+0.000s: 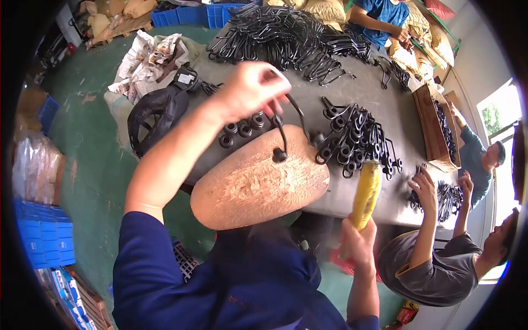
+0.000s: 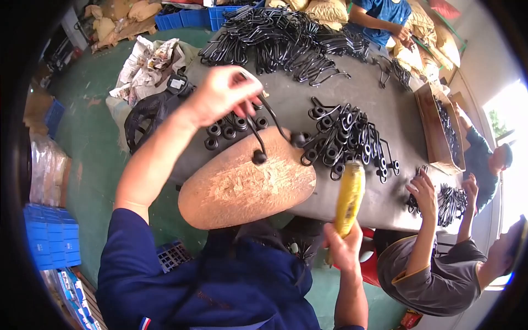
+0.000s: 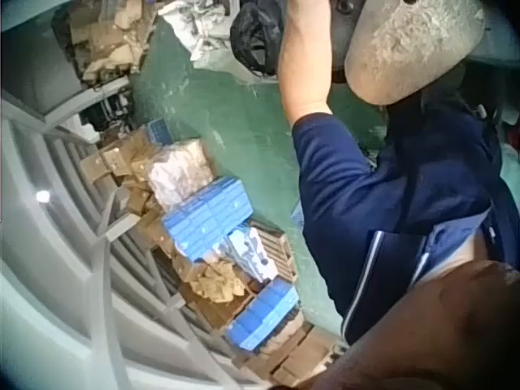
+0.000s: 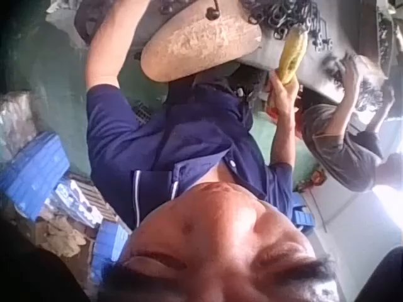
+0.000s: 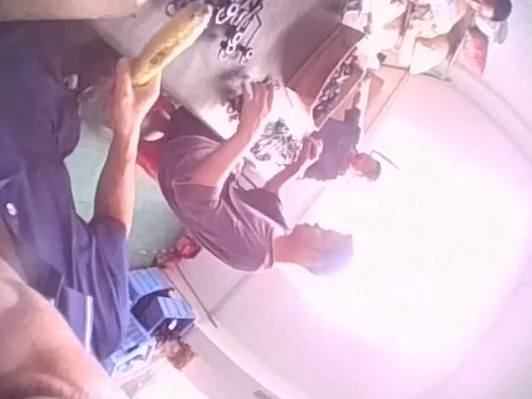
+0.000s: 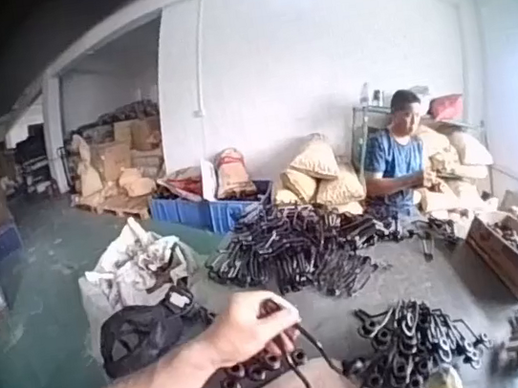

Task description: Assembling black metal components by tapping them into place with a yellow mallet on a workbench.

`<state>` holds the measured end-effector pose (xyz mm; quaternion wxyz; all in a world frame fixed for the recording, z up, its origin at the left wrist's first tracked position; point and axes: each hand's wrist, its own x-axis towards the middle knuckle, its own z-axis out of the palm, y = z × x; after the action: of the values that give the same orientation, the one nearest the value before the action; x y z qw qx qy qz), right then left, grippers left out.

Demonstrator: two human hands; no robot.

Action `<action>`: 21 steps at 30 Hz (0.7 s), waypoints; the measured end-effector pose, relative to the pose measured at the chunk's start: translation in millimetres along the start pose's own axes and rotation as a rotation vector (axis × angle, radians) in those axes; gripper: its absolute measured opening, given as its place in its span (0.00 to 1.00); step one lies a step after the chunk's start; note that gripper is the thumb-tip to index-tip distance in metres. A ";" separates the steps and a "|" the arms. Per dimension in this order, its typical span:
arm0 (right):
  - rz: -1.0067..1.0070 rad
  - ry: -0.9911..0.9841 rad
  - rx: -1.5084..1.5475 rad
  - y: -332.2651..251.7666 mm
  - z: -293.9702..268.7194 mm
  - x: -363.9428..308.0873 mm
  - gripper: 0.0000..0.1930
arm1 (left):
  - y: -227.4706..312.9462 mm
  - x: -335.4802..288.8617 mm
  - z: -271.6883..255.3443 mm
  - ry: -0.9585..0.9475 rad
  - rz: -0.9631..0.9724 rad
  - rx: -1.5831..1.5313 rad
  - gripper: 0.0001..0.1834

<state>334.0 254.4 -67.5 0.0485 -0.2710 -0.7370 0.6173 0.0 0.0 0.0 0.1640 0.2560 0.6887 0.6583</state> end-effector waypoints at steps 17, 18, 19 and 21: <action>0.112 0.218 0.492 56.6 -42.7 45.6 0.05 | -67.9 111.2 -12.3 0.241 0.165 0.799 0.18; 0.137 0.201 0.511 57.2 -46.9 47.0 0.06 | -52.3 129.0 30.4 0.107 0.091 0.574 0.18; 0.164 0.180 0.531 58.8 -50.1 49.0 0.06 | -37.1 143.7 78.0 -0.025 0.010 0.353 0.17; 0.189 0.176 0.555 56.6 -54.8 48.8 0.07 | -38.8 173.5 157.0 -0.184 0.166 0.313 0.12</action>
<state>334.1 330.3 -120.5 0.1268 -0.3672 -0.5047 0.7709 -58.4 227.7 -31.6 0.1296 0.3932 0.7412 0.5284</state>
